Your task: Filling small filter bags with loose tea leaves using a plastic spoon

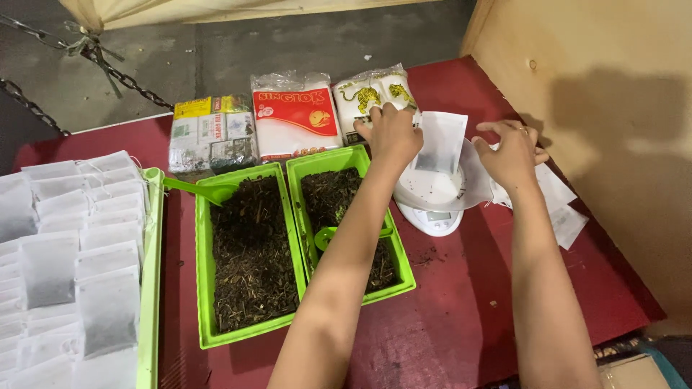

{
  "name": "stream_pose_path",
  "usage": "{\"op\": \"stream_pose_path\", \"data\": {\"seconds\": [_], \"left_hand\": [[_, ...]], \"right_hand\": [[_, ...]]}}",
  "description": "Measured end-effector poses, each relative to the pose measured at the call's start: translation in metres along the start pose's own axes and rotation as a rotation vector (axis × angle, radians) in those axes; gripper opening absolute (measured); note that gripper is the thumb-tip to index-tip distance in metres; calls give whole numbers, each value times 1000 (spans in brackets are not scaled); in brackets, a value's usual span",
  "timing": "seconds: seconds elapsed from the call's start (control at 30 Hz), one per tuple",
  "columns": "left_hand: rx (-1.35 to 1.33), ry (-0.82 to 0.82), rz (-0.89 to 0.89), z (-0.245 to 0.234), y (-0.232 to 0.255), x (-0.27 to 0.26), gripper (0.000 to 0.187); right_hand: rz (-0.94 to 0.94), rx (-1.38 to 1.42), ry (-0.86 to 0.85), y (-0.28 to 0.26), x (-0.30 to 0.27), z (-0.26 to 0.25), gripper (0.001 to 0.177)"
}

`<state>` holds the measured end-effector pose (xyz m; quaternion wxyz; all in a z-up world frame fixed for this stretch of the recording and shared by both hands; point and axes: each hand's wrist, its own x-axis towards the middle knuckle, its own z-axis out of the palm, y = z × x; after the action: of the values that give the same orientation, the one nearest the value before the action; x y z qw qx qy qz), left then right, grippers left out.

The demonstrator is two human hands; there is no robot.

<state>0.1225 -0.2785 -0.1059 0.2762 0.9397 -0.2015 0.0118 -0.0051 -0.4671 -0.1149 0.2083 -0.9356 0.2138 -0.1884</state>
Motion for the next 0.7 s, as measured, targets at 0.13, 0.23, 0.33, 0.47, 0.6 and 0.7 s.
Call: {"op": "stream_pose_path", "data": {"seconds": [0.13,0.23,0.33,0.47,0.6,0.7], "left_hand": [[-7,-84,-95,-5,4,0,41],[-83,-131,-122,4,1,9,44],[-86,-165,-141,8,0,15,46],[-90,-183,-139,5,6,15,43],[-81,-199,-141,2,12,14,43],[-107,-160,-110,12,9,19,38]], "right_hand": [[-38,-17,-7,-1,10,4,32],[-171,-68,18,-1,11,6,33],[-36,-42,-99,-13,15,5,36],[-2,-26,-142,-14,21,9,37],[-66,26,-75,-20,16,8,33],[-12,42,-67,-8,25,20,30]]}}
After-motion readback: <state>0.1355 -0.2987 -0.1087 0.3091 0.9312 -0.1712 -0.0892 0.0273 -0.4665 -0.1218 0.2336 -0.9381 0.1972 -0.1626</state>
